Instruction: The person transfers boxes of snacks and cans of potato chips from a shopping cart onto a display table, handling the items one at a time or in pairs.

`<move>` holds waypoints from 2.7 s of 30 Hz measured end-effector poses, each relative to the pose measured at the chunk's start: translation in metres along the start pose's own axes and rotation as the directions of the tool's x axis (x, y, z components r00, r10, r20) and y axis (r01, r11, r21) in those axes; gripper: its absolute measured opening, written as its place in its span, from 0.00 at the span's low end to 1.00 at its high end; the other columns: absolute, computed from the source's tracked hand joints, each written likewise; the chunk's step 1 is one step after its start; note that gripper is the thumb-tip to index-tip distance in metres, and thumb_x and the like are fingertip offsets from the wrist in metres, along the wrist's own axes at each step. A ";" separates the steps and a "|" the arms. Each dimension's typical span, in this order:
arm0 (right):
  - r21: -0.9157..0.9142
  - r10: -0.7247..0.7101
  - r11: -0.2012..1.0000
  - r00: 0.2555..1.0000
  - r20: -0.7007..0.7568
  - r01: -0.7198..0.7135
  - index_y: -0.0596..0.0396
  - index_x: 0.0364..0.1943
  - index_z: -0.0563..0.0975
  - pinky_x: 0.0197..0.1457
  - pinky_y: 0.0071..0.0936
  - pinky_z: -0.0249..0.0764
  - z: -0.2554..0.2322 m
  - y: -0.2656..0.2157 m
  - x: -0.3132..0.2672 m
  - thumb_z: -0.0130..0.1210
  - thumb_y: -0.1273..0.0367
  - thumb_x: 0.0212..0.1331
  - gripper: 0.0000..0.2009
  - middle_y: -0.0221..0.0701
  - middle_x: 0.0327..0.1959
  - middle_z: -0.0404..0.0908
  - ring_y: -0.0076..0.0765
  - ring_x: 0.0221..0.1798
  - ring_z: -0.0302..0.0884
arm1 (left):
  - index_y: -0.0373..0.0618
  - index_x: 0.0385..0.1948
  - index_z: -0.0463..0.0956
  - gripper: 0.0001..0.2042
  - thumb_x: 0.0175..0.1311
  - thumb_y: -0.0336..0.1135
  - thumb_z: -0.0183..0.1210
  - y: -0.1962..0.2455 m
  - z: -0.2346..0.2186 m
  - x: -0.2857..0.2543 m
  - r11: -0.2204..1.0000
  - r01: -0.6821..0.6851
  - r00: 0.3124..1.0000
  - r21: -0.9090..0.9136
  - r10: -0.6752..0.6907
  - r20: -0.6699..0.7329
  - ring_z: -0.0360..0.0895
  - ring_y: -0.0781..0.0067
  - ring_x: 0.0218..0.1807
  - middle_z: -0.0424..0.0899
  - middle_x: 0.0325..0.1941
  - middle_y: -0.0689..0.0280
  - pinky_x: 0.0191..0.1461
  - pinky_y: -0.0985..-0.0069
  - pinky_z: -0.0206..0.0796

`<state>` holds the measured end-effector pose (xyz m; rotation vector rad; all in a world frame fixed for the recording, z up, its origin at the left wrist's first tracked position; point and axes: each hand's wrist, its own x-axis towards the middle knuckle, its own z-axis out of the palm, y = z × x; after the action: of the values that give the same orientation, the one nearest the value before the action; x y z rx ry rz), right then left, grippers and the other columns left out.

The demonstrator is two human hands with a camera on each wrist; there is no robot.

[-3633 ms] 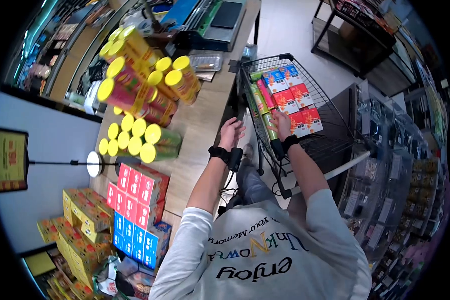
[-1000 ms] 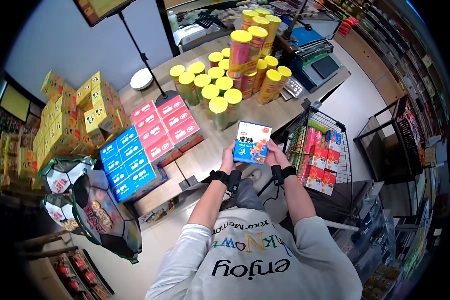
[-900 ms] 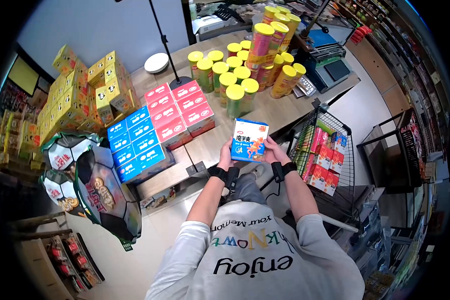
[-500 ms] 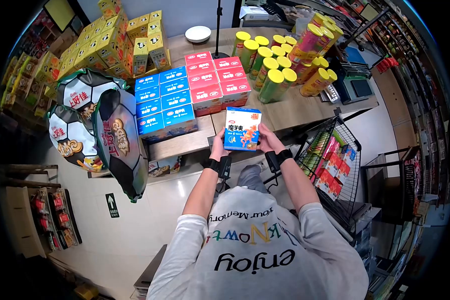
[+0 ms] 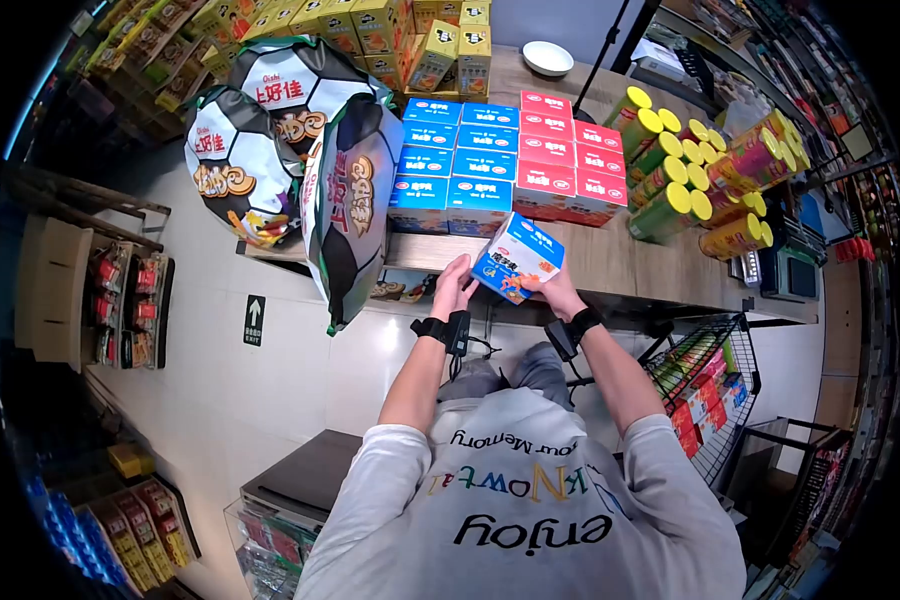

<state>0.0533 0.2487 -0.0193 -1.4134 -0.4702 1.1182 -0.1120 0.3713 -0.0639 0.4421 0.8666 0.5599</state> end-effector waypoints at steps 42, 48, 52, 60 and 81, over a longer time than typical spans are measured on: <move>-0.484 -0.191 0.847 0.976 0.105 0.218 0.62 0.39 0.67 0.38 0.24 0.74 0.130 0.046 0.088 0.58 0.75 0.48 0.15 0.36 0.35 0.75 0.29 0.35 0.77 | 0.52 0.58 0.55 0.29 0.58 0.49 0.54 0.060 -0.079 0.024 0.991 -0.115 0.973 0.069 0.126 -0.194 0.65 0.65 0.55 0.62 0.57 0.68 0.55 0.67 0.61; -0.181 0.064 0.983 0.989 0.130 -0.040 0.60 0.43 0.69 0.33 0.21 0.75 0.054 0.052 0.050 0.50 0.75 0.54 0.11 0.33 0.33 0.76 0.26 0.34 0.76 | 0.43 0.46 0.68 0.15 0.64 0.41 0.45 -0.007 -0.051 0.013 0.916 0.132 0.991 0.380 -0.111 -0.076 0.75 0.68 0.43 0.76 0.45 0.61 0.44 0.73 0.70; 0.024 0.102 0.995 0.984 -0.148 -0.099 0.61 0.43 0.69 0.33 0.22 0.76 -0.036 0.039 0.000 0.43 0.76 0.56 0.11 0.36 0.35 0.77 0.29 0.35 0.77 | 0.43 0.47 0.68 0.13 0.63 0.36 0.44 -0.067 0.033 0.020 0.787 0.192 0.953 0.587 -0.292 0.080 0.75 0.71 0.41 0.76 0.42 0.64 0.42 0.75 0.70; 0.283 0.128 0.944 0.605 -0.786 0.168 0.59 0.42 0.70 0.35 0.25 0.75 -0.232 0.033 -0.129 0.42 0.73 0.55 0.11 0.35 0.34 0.77 0.31 0.34 0.77 | 0.43 0.48 0.67 0.14 0.64 0.36 0.44 -0.210 0.217 0.013 0.550 0.079 0.697 0.831 -0.626 0.349 0.75 0.74 0.38 0.77 0.40 0.64 0.39 0.77 0.70; 0.130 0.355 0.481 -0.057 -0.933 0.867 0.57 0.47 0.65 0.48 0.37 0.70 -0.658 0.055 -0.293 0.52 0.68 0.52 0.18 0.38 0.47 0.67 0.38 0.49 0.66 | 0.42 0.58 0.52 0.28 0.56 0.37 0.52 -0.534 0.573 -0.031 0.249 -0.321 0.418 0.914 -0.828 0.373 0.72 0.69 0.45 0.71 0.49 0.58 0.49 0.69 0.64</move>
<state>0.4475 -0.3532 -0.0851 -0.7004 0.7785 -0.4677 0.4822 -0.1381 -0.0224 1.5043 0.0605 -0.8005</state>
